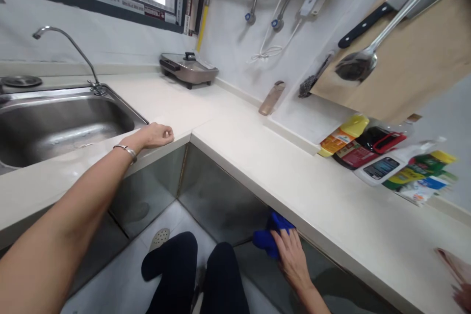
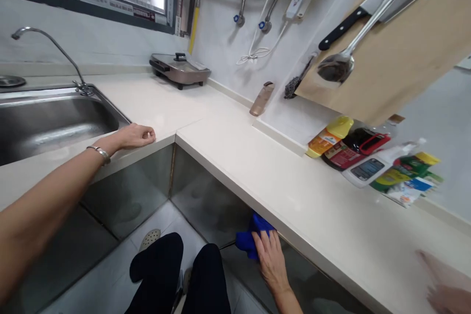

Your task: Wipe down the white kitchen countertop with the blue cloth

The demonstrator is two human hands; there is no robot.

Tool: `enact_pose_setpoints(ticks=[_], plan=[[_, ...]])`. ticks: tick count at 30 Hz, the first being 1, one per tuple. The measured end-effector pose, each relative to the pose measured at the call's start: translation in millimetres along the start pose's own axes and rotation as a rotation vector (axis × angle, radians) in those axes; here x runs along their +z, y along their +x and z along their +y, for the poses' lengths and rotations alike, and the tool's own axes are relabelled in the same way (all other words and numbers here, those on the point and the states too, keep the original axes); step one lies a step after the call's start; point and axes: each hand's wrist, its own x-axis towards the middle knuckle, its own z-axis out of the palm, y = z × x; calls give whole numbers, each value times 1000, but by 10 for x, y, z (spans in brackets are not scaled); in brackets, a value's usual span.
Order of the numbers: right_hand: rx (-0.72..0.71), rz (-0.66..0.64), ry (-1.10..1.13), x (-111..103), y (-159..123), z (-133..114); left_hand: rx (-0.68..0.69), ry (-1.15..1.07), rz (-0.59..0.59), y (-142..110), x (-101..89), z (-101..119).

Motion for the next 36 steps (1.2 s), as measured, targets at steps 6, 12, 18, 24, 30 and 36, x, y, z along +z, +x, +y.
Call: enact_pose_setpoints(ticks=[6,12,18,24,30,36], plan=[[145,72,91,153,331,-291,-186,-4,151,-371,87,-172],[182,167,100,247,744,-526,-211,21,148,-359,134,-56],[78,106,70,382,1502,-827,-189,28,129,-356,156,-75],[30,54,142,647,2298,-1148,-156,-13,154,-376,161,-52],[-69,90,152,764,3052,-1414,-149,-34,175,-405,178,-36],[-122,15,118,832,3691,-1714,-144,-15,184,-396,208,-59]])
